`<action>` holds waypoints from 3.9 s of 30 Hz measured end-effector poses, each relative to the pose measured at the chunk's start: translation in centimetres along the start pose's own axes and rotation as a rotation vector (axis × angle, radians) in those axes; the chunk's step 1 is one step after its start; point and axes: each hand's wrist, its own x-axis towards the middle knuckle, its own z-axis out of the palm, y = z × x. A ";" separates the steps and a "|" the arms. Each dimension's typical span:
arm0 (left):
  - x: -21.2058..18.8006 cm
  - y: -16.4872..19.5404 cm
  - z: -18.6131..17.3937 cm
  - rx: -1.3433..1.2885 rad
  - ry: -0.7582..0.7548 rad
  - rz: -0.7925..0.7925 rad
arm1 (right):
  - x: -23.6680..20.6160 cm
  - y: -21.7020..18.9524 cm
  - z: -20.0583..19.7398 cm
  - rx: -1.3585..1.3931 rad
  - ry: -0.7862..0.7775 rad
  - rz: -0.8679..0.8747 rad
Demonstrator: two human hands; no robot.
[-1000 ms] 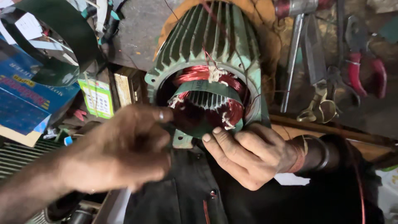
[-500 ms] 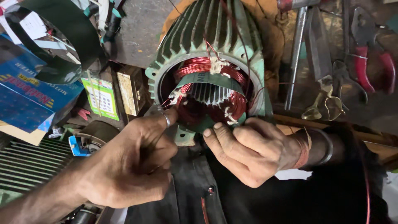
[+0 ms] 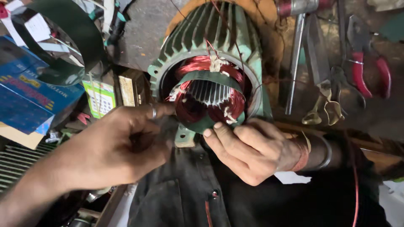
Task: The person fits green insulating paper into the slots of an electric motor stator. They fold and shape the paper strips by hand, press them around the copper windings inside the stator, and tuck the edges down to line the slots, working around the stator one section at a time.
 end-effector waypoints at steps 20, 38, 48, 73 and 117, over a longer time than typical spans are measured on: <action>4.3 4.2 -2.7 1.697 0.511 1.499 | -1.5 -1.1 0.7 0.033 0.023 0.016; 8.8 3.1 -2.8 1.612 0.263 1.455 | -0.9 -0.1 0.6 0.036 -0.016 -0.046; 8.9 2.5 -2.0 1.557 0.306 1.387 | -0.7 0.1 0.5 -0.002 -0.034 -0.086; 5.2 -3.2 -4.2 1.662 0.503 1.791 | -1.3 0.0 1.0 -0.036 -0.026 -0.137; 4.5 -1.6 -1.3 1.678 0.565 1.417 | -0.8 -0.5 1.4 -0.097 -0.002 -0.189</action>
